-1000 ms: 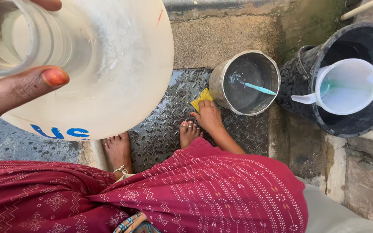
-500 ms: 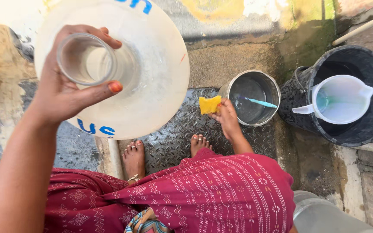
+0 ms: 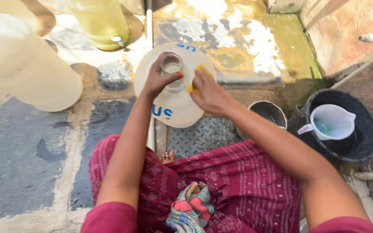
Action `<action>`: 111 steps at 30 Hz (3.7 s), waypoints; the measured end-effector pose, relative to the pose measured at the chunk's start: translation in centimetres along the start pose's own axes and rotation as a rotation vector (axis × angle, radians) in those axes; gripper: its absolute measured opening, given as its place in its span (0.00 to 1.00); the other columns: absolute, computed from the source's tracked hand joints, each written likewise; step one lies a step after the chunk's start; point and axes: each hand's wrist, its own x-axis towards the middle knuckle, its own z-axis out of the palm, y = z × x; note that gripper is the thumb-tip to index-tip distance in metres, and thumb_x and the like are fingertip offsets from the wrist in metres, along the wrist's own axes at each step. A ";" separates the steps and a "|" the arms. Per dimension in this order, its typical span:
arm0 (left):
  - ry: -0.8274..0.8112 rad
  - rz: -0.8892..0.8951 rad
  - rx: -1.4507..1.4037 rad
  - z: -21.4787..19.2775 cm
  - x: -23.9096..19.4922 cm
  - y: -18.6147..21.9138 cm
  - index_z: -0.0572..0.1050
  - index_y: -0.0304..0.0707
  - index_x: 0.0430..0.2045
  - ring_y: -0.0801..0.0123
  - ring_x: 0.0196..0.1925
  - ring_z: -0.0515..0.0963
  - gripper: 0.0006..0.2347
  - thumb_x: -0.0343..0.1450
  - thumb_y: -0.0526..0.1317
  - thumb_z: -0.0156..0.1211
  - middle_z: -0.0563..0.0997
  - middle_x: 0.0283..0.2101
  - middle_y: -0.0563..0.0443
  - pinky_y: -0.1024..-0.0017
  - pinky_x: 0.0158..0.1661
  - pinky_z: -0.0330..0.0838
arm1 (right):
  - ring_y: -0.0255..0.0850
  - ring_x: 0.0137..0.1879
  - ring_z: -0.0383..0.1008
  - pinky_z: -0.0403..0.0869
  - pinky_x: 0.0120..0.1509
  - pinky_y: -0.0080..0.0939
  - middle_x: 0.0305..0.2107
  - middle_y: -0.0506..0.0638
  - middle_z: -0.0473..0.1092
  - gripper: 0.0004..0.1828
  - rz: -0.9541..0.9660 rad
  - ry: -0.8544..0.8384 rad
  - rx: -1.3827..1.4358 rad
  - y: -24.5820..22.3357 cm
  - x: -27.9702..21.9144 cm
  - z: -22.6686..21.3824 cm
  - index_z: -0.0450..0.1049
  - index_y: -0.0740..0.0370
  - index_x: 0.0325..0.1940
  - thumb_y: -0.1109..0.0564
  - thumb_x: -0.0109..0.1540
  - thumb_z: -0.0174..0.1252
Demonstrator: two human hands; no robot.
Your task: The person cleans the neck and exterior of a large plastic water jug using a toothbrush and a sponge, periodically dipping the tools into a bucket of water.
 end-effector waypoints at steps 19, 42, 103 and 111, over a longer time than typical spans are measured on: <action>0.207 0.055 0.339 -0.5 -3.3 2.9 0.77 0.36 0.50 0.72 0.55 0.79 0.27 0.60 0.48 0.79 0.81 0.50 0.50 0.70 0.56 0.73 | 0.58 0.72 0.62 0.62 0.76 0.56 0.55 0.58 0.66 0.23 0.076 0.078 -0.048 -3.3 -1.3 3.1 0.68 0.64 0.55 0.62 0.55 0.55; 0.080 0.053 0.410 1.1 -0.6 4.3 0.80 0.36 0.40 0.68 0.45 0.87 0.21 0.59 0.49 0.72 0.86 0.40 0.49 0.69 0.50 0.79 | 0.54 0.83 0.37 0.32 0.82 0.67 0.78 0.57 0.45 0.52 0.164 -0.209 -0.043 4.3 2.1 4.7 0.49 0.61 0.78 0.21 0.65 0.22; 0.147 -0.036 0.508 -6.2 0.7 5.0 0.76 0.37 0.40 0.70 0.46 0.86 0.18 0.62 0.44 0.73 0.84 0.40 0.51 0.69 0.51 0.78 | 0.51 0.82 0.48 0.28 0.82 0.65 0.74 0.61 0.55 0.58 -0.058 -0.107 -0.226 -2.6 2.8 7.1 0.58 0.65 0.79 0.16 0.62 0.43; 0.109 0.005 0.469 -6.1 0.4 6.5 0.75 0.37 0.42 0.63 0.48 0.86 0.19 0.62 0.43 0.71 0.84 0.41 0.48 0.66 0.54 0.78 | 0.57 0.83 0.47 0.29 0.82 0.67 0.75 0.64 0.55 0.55 0.068 -0.122 -0.103 -0.2 4.6 5.5 0.56 0.68 0.79 0.21 0.65 0.46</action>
